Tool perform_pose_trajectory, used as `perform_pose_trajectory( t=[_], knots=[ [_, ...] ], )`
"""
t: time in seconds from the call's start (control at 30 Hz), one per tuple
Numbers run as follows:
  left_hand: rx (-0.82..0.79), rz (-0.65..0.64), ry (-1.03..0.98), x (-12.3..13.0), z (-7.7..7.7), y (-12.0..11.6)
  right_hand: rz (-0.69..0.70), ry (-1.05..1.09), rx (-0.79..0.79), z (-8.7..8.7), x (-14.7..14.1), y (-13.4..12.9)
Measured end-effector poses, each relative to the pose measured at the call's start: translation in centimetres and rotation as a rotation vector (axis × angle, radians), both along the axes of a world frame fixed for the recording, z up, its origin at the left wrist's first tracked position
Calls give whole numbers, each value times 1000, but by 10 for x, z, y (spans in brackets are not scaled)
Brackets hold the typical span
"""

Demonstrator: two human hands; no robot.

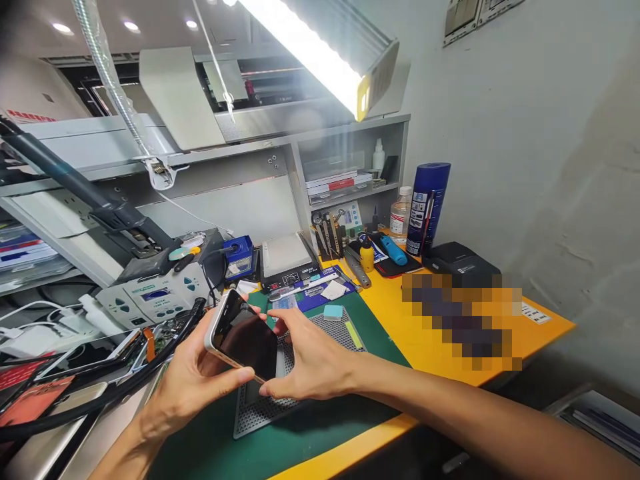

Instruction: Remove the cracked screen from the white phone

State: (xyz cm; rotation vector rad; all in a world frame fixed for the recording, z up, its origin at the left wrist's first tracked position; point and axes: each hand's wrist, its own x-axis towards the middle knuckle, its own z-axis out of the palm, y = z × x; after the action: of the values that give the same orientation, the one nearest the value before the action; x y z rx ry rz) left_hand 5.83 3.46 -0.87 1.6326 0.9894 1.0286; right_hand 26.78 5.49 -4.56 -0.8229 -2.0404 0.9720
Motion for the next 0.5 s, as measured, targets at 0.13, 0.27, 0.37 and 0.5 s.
perform_pose_trajectory(
  t=[0.13, 0.27, 0.37, 0.5],
  knots=[
    [-29, 49, 79, 2, 2, -1, 48, 2, -94, 3, 1, 0],
    [-42, 11, 42, -3, -6, 4, 53, -29, -136, 6, 2, 1],
    [-60, -72, -23, -8, -11, 9, 88, -59, -150, 7, 3, 2],
    [-68, -133, -115, -9, -9, 14, 153, 12, -218, 5, 1, 3]
  ],
)
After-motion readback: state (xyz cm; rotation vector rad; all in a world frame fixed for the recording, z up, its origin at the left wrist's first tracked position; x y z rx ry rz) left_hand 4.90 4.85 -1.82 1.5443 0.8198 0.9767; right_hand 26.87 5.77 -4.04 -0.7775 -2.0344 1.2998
